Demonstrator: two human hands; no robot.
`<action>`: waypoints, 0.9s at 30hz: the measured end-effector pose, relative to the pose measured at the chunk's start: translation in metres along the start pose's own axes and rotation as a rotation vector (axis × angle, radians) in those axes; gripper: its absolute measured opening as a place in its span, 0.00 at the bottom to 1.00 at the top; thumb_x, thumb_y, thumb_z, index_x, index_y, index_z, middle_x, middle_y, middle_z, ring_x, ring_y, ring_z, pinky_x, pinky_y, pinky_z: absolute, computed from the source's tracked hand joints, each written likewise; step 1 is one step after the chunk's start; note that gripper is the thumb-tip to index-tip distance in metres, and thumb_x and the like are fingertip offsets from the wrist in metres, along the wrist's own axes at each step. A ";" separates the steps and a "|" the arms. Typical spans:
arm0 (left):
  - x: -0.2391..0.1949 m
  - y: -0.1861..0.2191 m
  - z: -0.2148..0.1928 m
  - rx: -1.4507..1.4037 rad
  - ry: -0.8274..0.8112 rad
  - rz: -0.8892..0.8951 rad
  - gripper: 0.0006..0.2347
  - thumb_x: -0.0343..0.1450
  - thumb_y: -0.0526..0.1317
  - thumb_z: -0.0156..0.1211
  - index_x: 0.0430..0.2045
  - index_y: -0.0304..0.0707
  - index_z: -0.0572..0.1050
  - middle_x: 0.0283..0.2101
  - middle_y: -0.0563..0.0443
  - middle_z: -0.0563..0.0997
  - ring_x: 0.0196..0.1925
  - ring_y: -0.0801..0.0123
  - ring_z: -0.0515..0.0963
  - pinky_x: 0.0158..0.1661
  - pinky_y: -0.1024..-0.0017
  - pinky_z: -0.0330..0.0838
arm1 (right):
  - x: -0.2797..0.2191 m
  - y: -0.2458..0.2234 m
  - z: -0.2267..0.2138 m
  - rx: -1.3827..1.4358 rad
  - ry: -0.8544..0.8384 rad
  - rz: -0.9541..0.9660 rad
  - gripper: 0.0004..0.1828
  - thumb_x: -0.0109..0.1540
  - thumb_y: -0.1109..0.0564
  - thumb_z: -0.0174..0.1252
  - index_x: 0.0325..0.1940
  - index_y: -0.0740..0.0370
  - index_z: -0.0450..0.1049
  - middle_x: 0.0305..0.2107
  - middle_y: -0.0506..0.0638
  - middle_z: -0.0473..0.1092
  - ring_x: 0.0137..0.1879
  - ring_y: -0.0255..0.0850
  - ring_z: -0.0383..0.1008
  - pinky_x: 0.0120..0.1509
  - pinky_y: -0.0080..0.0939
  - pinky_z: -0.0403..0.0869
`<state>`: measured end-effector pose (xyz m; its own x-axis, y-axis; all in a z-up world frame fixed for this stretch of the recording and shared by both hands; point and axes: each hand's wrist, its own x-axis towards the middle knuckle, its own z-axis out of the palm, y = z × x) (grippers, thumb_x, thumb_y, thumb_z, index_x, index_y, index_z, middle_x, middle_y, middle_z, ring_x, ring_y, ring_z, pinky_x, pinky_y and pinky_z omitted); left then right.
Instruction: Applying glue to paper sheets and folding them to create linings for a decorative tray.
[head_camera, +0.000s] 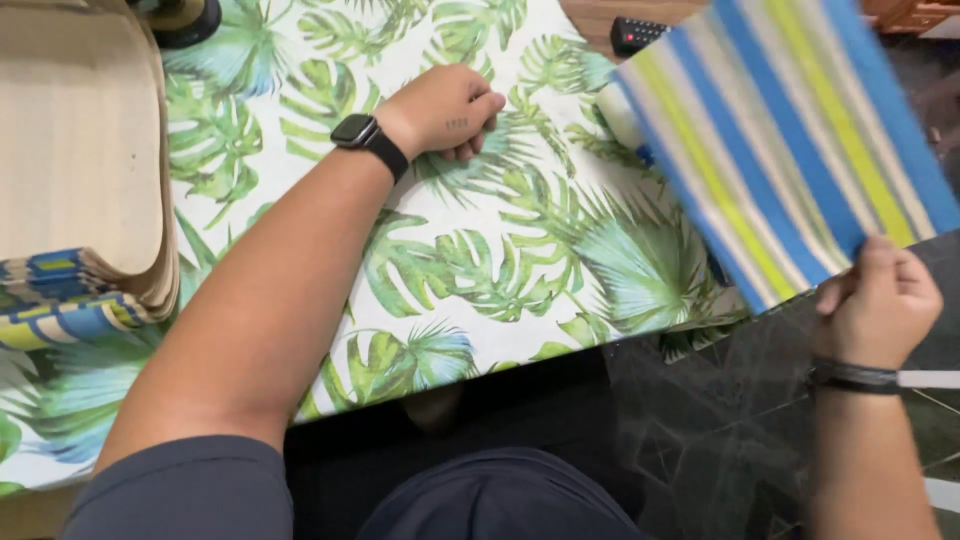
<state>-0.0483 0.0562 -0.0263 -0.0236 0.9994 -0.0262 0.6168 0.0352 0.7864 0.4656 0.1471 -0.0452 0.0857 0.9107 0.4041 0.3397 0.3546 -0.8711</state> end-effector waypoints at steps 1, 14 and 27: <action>-0.001 0.001 -0.001 -0.012 -0.015 -0.030 0.18 0.82 0.45 0.42 0.27 0.38 0.76 0.24 0.51 0.83 0.22 0.69 0.83 0.32 0.69 0.80 | 0.018 0.017 -0.009 0.107 0.048 0.018 0.22 0.83 0.52 0.58 0.36 0.56 0.62 0.13 0.52 0.56 0.16 0.38 0.58 0.22 0.38 0.55; -0.005 0.009 -0.004 0.017 -0.035 -0.067 0.17 0.82 0.48 0.49 0.22 0.44 0.70 0.25 0.53 0.83 0.23 0.72 0.83 0.35 0.66 0.77 | 0.032 0.042 -0.002 -0.002 0.143 0.534 0.15 0.71 0.42 0.62 0.38 0.51 0.70 0.23 0.42 0.69 0.17 0.28 0.62 0.18 0.31 0.49; -0.006 0.013 -0.006 0.048 -0.045 -0.113 0.17 0.81 0.48 0.50 0.23 0.42 0.72 0.24 0.54 0.83 0.21 0.72 0.82 0.36 0.67 0.76 | 0.028 0.017 -0.001 -0.216 -0.100 0.539 0.21 0.77 0.42 0.56 0.35 0.54 0.73 0.24 0.44 0.72 0.19 0.31 0.65 0.22 0.33 0.56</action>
<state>-0.0450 0.0508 -0.0119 -0.0599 0.9881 -0.1417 0.6491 0.1464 0.7465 0.4746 0.1782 -0.0483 0.2139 0.9698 -0.1172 0.4565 -0.2054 -0.8657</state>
